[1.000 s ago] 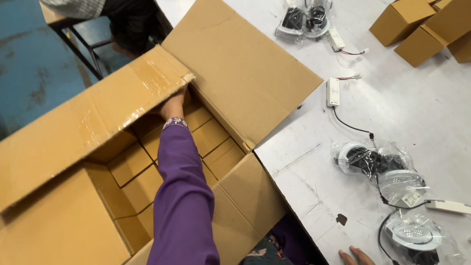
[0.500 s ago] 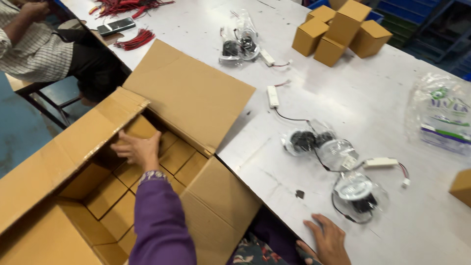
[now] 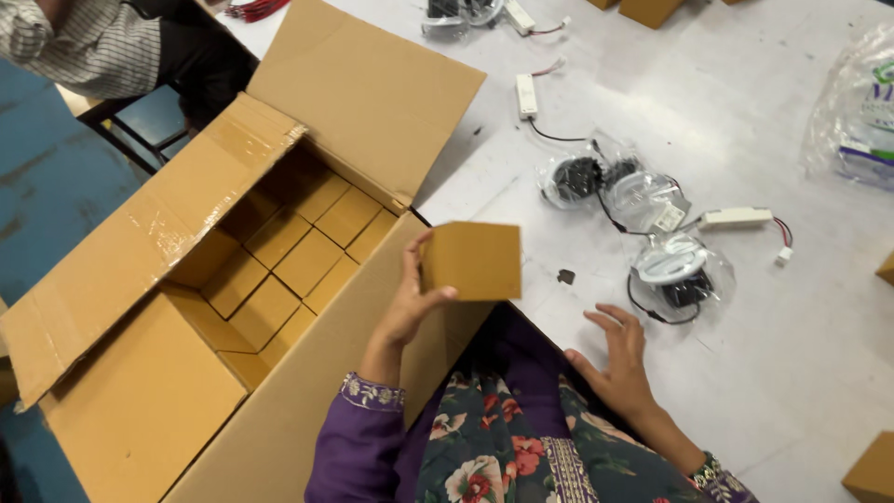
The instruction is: The person packages light fixtures by placing circular LED units and their associated electronic drivers into small cardboard boxes, and then organizes those boxes into a larger shipping carton.
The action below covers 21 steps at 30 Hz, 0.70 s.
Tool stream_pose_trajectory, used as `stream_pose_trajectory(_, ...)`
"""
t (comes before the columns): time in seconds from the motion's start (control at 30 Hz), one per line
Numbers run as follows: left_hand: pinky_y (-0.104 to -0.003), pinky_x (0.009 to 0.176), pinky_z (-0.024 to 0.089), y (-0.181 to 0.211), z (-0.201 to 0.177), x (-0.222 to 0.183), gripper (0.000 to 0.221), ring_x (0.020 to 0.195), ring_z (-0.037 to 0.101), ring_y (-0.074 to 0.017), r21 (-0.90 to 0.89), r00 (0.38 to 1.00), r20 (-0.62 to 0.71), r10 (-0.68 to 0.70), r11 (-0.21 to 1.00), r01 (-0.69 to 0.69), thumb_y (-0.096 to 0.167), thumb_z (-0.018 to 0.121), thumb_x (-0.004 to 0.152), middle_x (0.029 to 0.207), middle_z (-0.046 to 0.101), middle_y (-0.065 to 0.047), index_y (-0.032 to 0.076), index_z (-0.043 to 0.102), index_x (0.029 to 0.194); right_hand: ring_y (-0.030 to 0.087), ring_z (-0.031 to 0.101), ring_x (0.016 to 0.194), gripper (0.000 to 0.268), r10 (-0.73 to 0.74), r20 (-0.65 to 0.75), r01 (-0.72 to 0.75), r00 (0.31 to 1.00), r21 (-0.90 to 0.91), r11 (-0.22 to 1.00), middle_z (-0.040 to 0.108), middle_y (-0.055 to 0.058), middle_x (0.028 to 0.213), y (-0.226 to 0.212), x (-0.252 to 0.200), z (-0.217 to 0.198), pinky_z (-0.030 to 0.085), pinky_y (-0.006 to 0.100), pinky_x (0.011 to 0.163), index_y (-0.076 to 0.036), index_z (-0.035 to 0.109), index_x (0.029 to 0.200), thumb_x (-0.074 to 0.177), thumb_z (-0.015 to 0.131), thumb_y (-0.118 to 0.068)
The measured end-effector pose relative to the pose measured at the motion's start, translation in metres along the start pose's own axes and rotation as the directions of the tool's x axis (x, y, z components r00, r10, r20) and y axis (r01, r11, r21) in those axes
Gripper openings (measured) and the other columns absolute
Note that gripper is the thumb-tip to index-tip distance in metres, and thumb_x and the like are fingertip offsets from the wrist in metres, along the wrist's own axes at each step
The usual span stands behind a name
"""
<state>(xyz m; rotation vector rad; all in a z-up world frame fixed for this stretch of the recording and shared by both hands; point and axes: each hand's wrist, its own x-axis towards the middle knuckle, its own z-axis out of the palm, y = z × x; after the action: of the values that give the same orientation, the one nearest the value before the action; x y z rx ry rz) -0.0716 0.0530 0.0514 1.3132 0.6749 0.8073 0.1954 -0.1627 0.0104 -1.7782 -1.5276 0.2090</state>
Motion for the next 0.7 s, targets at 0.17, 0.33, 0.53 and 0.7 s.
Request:
stream_pose_trajectory(0.17, -0.064, 0.118, 0.028, -0.002, 0.059, -0.008, 0.115, 0.151, 0.016, -0.0547, 0.64, 0.985, 0.08, 0.15, 0.751, -0.166, 0.043, 0.093, 0.062, 0.161, 0.014, -0.032, 0.019, 0.032, 0.156, 0.04, 0.035, 0.142, 0.096, -0.151, -0.084, 0.159, 0.985, 0.103, 0.982, 0.036, 0.019, 0.153, -0.015, 0.012, -0.024, 0.032, 0.051, 0.117, -0.006, 0.039, 0.144, 0.068, 0.087, -0.042)
stream_pose_trajectory(0.33, -0.066, 0.111, 0.031, 0.004, 0.113, -0.026, 0.116, 0.147, 0.018, -0.0588, 0.77, 0.984, 0.11, 0.142, 0.614, -0.175, 0.047, 0.093, 0.057, 0.16, 0.009, -0.035, 0.02, 0.032, 0.152, 0.042, 0.03, 0.146, 0.117, -0.28, -0.088, 0.291, 0.956, 0.158, 0.943, 0.028, 0.022, 0.158, -0.025, 0.022, -0.027, 0.03, 0.052, 0.12, -0.005, 0.025, 0.152, 0.065, 0.091, -0.045)
stream_pose_trajectory(0.53, -0.052, 0.109, 0.045, 0.013, 0.144, -0.049, 0.101, 0.139, 0.044, -0.0428, 0.663, 0.982, 0.15, 0.117, 0.725, -0.188, 0.044, 0.087, 0.079, 0.149, 0.038, -0.028, 0.009, 0.029, 0.154, 0.037, 0.044, 0.14, 0.077, -0.156, -0.225, 0.162, 0.962, 0.006, 0.987, 0.047, 0.017, 0.147, -0.007, 0.039, -0.038, 0.039, 0.05, 0.117, -0.007, 0.054, 0.137, 0.073, 0.089, -0.031)
stream_pose_trajectory(0.7, -0.039, 0.087, 0.057, -0.001, 0.13, -0.033, 0.065, 0.097, 0.07, -0.0259, 0.364, 0.97, 0.137, -0.202, 0.921, 0.141, 0.037, 0.072, 0.088, 0.119, 0.075, -0.012, 0.008, 0.053, 0.143, 0.029, 0.057, 0.128, 0.041, 0.003, -0.365, 0.013, 0.931, 0.04, 0.999, 0.056, 0.014, 0.138, 0.022, 0.04, -0.073, 0.052, 0.038, 0.101, -0.005, 0.064, 0.126, 0.091, 0.081, -0.015)
